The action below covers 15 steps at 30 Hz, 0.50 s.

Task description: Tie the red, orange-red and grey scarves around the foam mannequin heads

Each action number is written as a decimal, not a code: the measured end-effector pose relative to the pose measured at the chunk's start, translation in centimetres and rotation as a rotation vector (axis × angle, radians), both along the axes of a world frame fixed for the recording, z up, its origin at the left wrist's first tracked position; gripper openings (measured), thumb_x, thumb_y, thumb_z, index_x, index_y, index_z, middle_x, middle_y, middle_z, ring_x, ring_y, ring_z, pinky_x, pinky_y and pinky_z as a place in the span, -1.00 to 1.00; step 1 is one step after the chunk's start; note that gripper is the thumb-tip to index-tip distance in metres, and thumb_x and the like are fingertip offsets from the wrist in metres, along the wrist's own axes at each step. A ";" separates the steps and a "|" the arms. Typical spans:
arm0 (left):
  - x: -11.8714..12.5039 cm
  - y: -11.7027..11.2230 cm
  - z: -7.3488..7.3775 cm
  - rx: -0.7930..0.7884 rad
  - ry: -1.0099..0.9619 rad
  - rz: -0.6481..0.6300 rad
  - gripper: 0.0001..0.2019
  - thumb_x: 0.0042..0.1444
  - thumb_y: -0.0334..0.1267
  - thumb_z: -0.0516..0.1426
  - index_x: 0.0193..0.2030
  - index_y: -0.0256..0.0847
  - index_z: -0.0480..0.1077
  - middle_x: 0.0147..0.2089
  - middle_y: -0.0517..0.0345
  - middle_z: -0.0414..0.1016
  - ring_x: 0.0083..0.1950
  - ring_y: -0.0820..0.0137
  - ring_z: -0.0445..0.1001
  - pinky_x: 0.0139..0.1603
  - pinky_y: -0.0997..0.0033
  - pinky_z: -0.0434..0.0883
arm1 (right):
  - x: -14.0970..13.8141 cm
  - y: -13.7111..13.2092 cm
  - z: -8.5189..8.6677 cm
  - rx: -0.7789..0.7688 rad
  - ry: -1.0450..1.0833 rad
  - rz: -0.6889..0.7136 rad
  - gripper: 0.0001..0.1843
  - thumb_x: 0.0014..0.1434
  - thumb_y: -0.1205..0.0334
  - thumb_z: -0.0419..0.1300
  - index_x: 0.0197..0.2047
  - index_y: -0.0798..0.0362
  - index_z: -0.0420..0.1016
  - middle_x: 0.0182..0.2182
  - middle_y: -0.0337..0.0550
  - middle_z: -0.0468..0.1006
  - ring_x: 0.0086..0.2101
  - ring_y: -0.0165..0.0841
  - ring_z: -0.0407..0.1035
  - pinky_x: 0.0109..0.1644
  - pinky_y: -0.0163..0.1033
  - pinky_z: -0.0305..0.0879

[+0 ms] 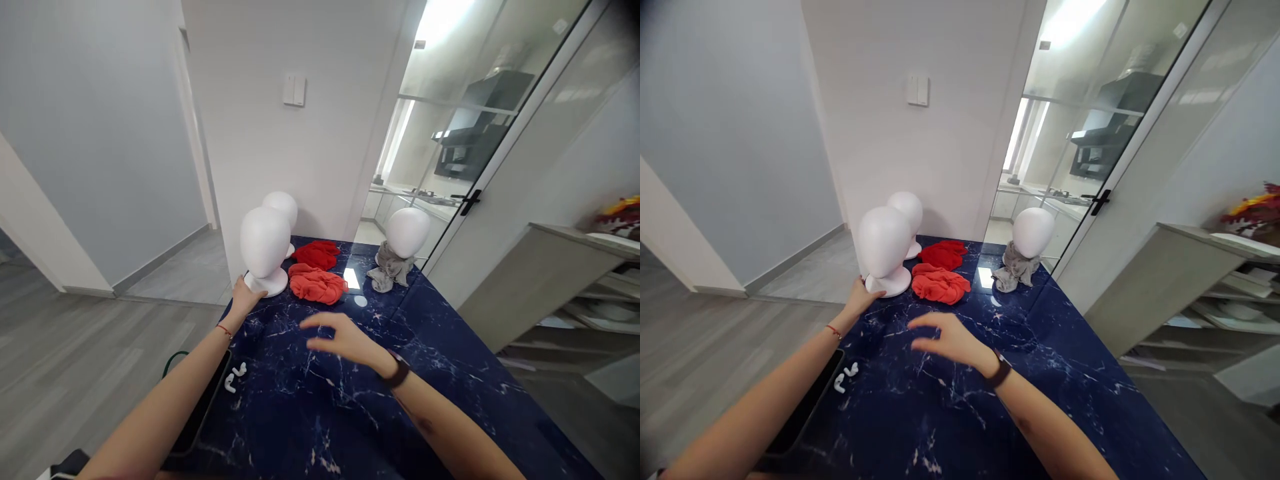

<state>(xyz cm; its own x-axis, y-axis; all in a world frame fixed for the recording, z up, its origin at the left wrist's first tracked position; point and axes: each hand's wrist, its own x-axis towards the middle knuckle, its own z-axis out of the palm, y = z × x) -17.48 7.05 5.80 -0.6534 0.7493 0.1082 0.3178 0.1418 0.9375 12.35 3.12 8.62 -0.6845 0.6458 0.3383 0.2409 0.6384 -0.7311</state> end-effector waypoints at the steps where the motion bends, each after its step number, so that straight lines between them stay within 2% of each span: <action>1: -0.4 0.5 -0.4 -0.009 0.058 -0.025 -0.21 -0.45 -0.38 0.36 0.03 -0.29 0.20 0.09 -0.17 0.34 0.19 0.00 0.26 0.15 0.08 0.22 | -1.0 1.7 -0.6 0.056 0.006 -0.089 -0.53 0.05 0.09 0.23 0.06 -0.09 0.42 -0.01 -0.17 0.49 -0.02 -0.23 0.37 0.13 -0.08 0.28; 4: -1.1 2.4 -1.9 -0.021 0.241 -0.083 -0.12 -0.44 -0.24 0.39 0.10 -0.28 0.13 0.14 -0.19 0.31 0.20 0.00 0.26 0.16 0.08 0.23 | -3.3 6.7 -3.3 0.176 0.004 -0.304 -0.33 -0.01 0.16 0.27 0.19 0.01 0.28 0.16 0.00 0.29 0.17 -0.13 0.13 0.27 0.07 0.03; 7: -1.4 4.3 -3.7 0.018 0.341 -0.055 -0.09 -0.38 -0.13 0.38 0.14 -0.29 0.08 0.17 -0.22 0.29 0.21 0.04 0.25 0.16 0.11 0.24 | -4.5 10.0 -6.1 0.155 -0.036 -0.416 -0.24 -0.11 0.18 0.33 0.20 -0.02 0.27 0.22 0.03 0.19 0.22 -0.02 0.01 0.28 0.16 -0.12; 11: -1.4 6.0 -5.1 0.016 0.415 0.033 -0.13 -0.37 -0.03 0.37 0.10 -0.27 0.15 0.11 -0.19 0.35 0.18 0.01 0.28 0.14 0.08 0.24 | -5.0 11.5 -8.2 0.060 -0.052 -0.532 -0.30 -0.10 0.25 0.30 0.16 -0.04 0.31 0.18 0.05 0.24 0.15 0.04 0.11 0.22 0.17 -0.10; 15: -1.5 6.8 -5.3 0.032 0.422 0.108 -0.20 -0.35 0.00 0.36 0.05 -0.30 0.22 0.05 -0.19 0.40 0.13 0.01 0.34 0.12 0.08 0.26 | -3.6 11.4 -8.5 -0.088 0.015 -0.480 -0.58 -0.01 0.37 0.18 -0.03 0.04 0.45 -0.04 -0.02 0.48 0.02 -0.13 0.29 0.15 -0.03 0.09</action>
